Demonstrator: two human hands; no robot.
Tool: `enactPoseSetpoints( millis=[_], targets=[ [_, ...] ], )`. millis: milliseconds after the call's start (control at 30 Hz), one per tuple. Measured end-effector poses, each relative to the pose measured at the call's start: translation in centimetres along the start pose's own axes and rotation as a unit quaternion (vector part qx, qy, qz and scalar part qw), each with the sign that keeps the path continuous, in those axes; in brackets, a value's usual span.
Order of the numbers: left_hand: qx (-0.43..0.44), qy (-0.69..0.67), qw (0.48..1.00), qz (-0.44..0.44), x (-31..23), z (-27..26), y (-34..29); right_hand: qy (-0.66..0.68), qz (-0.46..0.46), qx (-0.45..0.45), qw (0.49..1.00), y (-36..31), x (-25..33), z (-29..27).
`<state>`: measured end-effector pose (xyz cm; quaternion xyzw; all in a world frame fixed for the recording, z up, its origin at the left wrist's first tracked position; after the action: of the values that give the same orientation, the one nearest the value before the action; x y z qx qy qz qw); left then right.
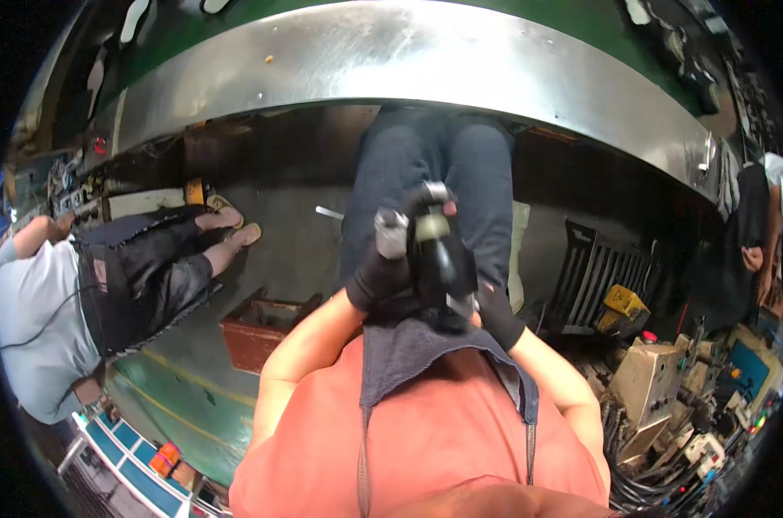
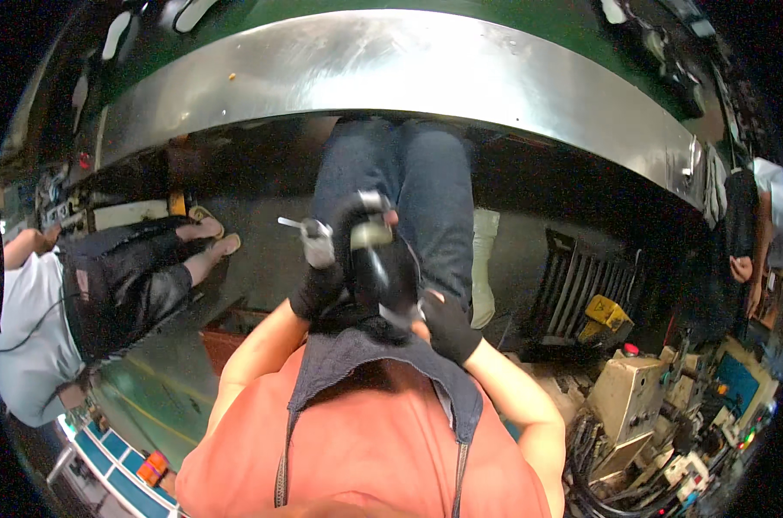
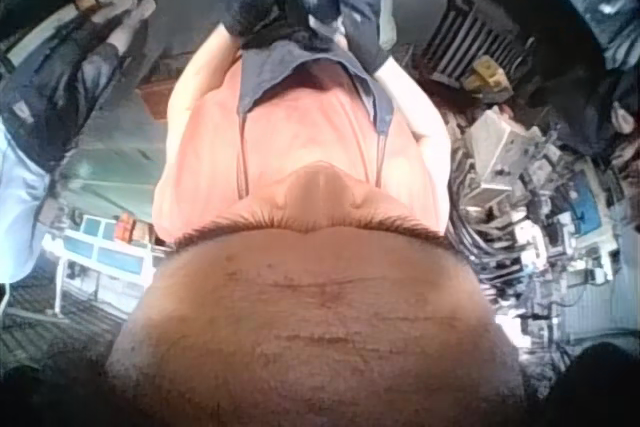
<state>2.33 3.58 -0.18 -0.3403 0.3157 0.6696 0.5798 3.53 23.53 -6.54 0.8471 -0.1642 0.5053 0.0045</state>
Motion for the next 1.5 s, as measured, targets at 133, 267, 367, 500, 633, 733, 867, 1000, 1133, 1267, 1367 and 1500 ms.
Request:
enactPoseSetpoints(
  millis=[133, 267, 367, 500, 633, 733, 867, 1000, 1133, 1267, 1367, 1500],
  targets=[
    [0.023, 0.186, 0.981, 0.049, 0.3, 1.7, -2.9, -0.068, -0.139, 0.000, 0.988, -3.1, 2.2, -0.6],
    [0.009, 0.190, 0.981, 0.022, -0.2, 2.6, -3.3, -0.068, -0.128, 0.009, 0.989, -4.1, 2.0, 0.0],
    [0.020, 0.192, 0.981, 0.024, -0.2, 2.7, -3.1, -0.119, -0.127, -0.011, 0.985, -4.3, 2.8, 0.0],
    [0.067, 0.212, 0.975, 0.028, -0.4, 2.5, -2.8, -0.097, -0.122, -0.022, 0.988, -4.4, 2.6, 0.8],
    [0.055, 0.168, 0.984, 0.025, -0.3, 2.4, -2.8, -0.071, -0.122, -0.041, 0.989, -4.4, 1.8, 1.1],
    [0.003, 0.262, 0.964, 0.035, 0.2, 1.1, -3.4, -0.059, -0.141, -0.054, 0.987, -4.2, 2.1, 0.7],
    [0.002, 0.296, 0.955, 0.035, 3.2, -1.3, -4.5, -0.053, -0.146, -0.041, 0.987, -4.3, 2.0, 0.6],
    [-0.006, 0.199, 0.980, 0.010, 6.5, -3.7, -4.6, -0.041, -0.101, -0.038, 0.993, -4.1, 1.4, 0.4],
    [-0.027, -0.178, 0.983, -0.047, 10.6, -6.0, -3.0, -0.032, 0.025, 0.003, 0.999, -1.2, 3.0, -3.4],
    [-0.133, 0.040, 0.978, -0.154, 6.5, -6.0, 0.6, 0.303, 0.201, -0.084, 0.928, 3.3, 5.5, -9.7],
    [-0.124, 0.435, 0.878, -0.156, 6.9, -4.8, 2.1, 0.384, 0.231, -0.057, 0.892, 7.5, -1.5, -8.9],
    [-0.123, 0.455, 0.868, -0.158, 7.0, -7.3, 1.1, 0.412, 0.253, -0.011, 0.875, 9.2, -2.1, -9.5]
  ],
)
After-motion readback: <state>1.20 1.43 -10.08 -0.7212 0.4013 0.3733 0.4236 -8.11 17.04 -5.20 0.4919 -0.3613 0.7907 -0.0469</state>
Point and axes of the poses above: each hand's wrist, its own y-axis towards the middle knuckle, its own z-axis out of the palm, x = y × z, the point moved 6 cm from there along y, towards the middle knuckle, and after that the axes turned 11 degrees about x, right-handed, at the moved point
